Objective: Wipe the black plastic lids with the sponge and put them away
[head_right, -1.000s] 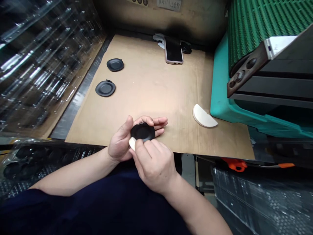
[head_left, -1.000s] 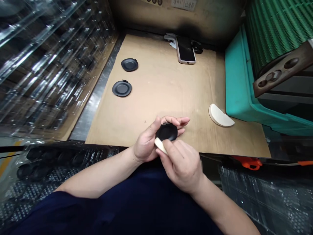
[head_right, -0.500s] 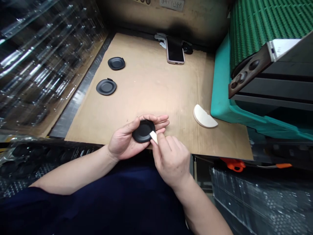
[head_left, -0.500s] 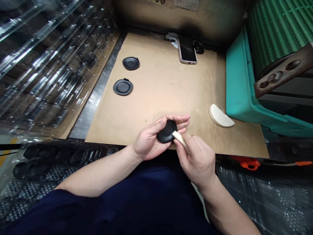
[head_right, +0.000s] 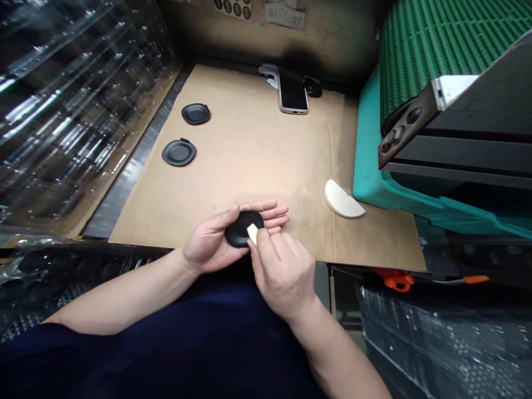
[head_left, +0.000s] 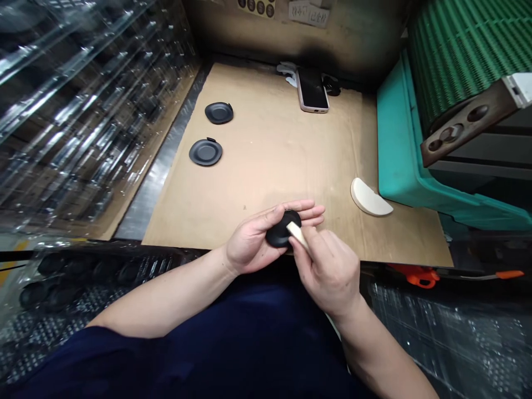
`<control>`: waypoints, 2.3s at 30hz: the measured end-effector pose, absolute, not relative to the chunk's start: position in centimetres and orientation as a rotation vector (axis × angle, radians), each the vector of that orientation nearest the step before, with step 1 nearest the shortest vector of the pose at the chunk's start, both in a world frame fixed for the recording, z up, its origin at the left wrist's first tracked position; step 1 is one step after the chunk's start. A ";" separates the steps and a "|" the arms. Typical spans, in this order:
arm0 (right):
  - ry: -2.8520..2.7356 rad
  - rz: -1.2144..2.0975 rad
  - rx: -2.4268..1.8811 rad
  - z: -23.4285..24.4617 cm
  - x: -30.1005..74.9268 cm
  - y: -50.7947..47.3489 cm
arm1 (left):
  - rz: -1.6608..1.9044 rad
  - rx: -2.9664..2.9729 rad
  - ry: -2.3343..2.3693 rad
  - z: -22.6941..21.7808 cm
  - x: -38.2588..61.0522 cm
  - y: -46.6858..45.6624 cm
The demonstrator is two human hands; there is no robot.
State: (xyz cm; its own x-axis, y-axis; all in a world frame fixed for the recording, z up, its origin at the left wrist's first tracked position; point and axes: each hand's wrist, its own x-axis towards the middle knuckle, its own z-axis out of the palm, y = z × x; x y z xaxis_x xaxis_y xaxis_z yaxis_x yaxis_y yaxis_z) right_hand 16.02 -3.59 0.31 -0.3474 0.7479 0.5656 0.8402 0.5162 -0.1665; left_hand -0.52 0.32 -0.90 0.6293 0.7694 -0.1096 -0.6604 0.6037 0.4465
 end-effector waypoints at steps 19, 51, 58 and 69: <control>-1.663 0.034 -1.369 1.4 18.1 -3.8 | 0.865 0.408 0.321 -0.7 -0.3 0.3; -2.340 -0.033 -0.810 -1.4 17.6 -5.4 | 0.778 0.300 0.266 -0.6 -0.5 0.5; -2.302 0.015 -0.753 -2.1 16.4 -6.0 | 0.838 0.344 0.272 -0.3 -0.4 0.4; -2.235 0.084 -0.616 -3.0 14.3 -5.1 | 0.750 0.407 0.306 -0.1 -0.8 0.4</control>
State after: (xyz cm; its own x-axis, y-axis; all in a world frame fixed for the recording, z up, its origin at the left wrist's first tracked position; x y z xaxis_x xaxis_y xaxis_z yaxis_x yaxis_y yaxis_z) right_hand 14.33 -5.06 -2.98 -0.5627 0.4562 0.6894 0.4033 0.8795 -0.2528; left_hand -0.77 0.40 -0.07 0.6938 0.7096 -0.1232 -0.5933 0.6601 0.4608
